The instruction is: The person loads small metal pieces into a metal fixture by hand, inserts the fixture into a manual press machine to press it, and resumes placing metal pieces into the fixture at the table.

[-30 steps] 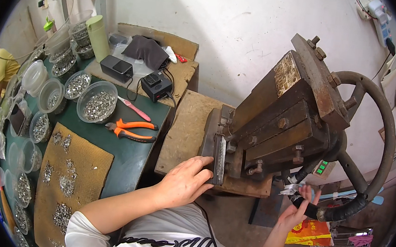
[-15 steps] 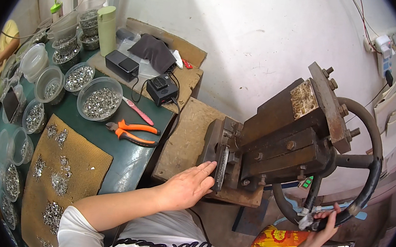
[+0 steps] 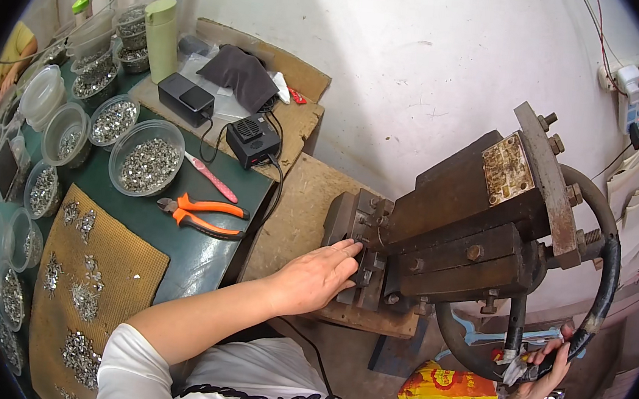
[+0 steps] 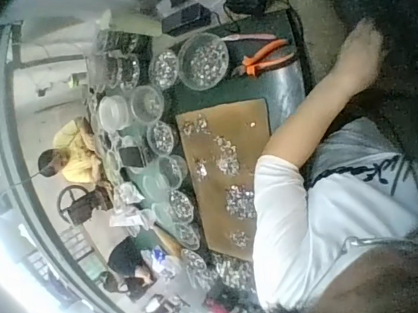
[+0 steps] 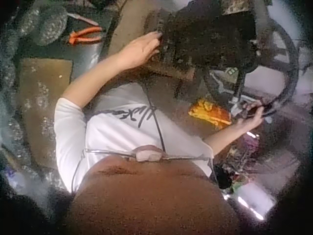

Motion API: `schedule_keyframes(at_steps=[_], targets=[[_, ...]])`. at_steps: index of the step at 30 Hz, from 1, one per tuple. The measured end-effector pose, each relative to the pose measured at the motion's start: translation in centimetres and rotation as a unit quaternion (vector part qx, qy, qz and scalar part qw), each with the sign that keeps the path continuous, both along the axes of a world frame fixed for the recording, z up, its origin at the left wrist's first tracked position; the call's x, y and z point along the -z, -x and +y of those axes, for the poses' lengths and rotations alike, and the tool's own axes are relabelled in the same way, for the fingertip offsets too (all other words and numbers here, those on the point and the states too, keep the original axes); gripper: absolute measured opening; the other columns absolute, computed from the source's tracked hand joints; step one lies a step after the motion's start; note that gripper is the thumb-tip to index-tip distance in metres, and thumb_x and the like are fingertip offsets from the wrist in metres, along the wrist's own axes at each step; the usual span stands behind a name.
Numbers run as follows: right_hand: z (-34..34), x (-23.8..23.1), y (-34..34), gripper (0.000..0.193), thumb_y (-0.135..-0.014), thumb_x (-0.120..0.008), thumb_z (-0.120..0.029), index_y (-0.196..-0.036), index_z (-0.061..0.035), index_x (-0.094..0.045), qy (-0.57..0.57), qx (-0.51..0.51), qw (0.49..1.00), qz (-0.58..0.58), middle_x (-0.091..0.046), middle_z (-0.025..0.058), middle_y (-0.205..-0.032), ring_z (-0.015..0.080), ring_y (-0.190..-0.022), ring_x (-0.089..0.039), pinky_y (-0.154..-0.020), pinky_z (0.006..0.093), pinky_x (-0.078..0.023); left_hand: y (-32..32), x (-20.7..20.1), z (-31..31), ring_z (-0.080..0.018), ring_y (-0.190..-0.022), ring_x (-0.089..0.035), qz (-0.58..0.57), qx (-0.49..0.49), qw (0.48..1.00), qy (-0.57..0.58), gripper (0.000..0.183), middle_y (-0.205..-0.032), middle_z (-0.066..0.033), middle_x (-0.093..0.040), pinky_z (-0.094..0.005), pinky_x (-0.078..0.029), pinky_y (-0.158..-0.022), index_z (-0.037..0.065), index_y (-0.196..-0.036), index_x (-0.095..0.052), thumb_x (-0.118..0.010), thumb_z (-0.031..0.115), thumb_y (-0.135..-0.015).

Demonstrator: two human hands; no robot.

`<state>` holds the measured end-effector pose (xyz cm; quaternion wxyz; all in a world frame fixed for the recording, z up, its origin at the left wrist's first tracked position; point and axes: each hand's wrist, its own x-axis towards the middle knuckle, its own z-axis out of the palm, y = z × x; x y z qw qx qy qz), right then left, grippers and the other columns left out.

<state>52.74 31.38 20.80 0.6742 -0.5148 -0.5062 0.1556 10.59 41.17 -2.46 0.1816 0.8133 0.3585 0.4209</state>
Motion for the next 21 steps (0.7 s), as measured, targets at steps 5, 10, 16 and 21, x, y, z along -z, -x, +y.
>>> schedule_keyframes(at_steps=[5,10,16,21], targets=[[-0.2,6.5,3.7,0.046,-0.111,-0.058,-0.02,-0.148,0.0048,-0.05,-0.127,0.1,0.987,0.016,-0.055,0.0048,-0.091,0.0122,-0.073,-0.05,-0.069,0.033,-0.048,0.3,0.3,0.0,-0.0458,-0.145,-0.051,-0.036,0.01,0.998,0.059,0.042,-0.149,-0.0303,-0.057,-0.0499,-0.046,-0.119,-0.003,-0.124,-0.057,-0.076,0.024,-0.098],[0.0,9.4,3.9,0.028,-0.107,-0.061,-0.006,-0.133,0.0044,-0.055,-0.129,0.152,0.98,0.024,-0.052,0.0037,-0.084,0.0119,-0.074,-0.046,-0.074,0.0343,-0.047,-0.9,0.9,0.6,-0.0449,-0.145,-0.052,-0.039,-0.037,0.997,0.046,0.071,-0.149,-0.0257,-0.059,-0.049,-0.046,-0.119,-0.003,-0.144,-0.053,-0.082,0.037,-0.093],[0.2,2.5,-0.6,0.043,-0.105,-0.065,-0.007,-0.145,0.0048,-0.053,-0.029,0.127,0.99,-0.049,-0.054,0.0031,-0.082,0.0109,-0.069,-0.051,-0.068,0.0318,-0.05,-1.1,1.3,0.8,-0.043,-0.144,-0.053,-0.013,-0.055,0.997,0.058,0.083,-0.152,-0.0247,-0.059,-0.0465,-0.046,-0.119,-0.004,-0.151,-0.051,-0.082,0.044,-0.092],[4.2,-7.4,-2.8,0.045,-0.107,-0.068,-0.017,-0.146,0.0003,-0.055,0.088,0.013,0.994,-0.069,-0.055,0.0012,-0.092,0.0092,-0.067,-0.05,-0.062,0.0296,-0.047,-1.0,1.1,0.8,-0.041,-0.142,-0.055,-0.011,-0.069,0.997,0.04,0.084,-0.155,-0.0236,-0.058,-0.0446,-0.047,-0.118,-0.004,-0.151,-0.053,-0.081,0.046,-0.091]])
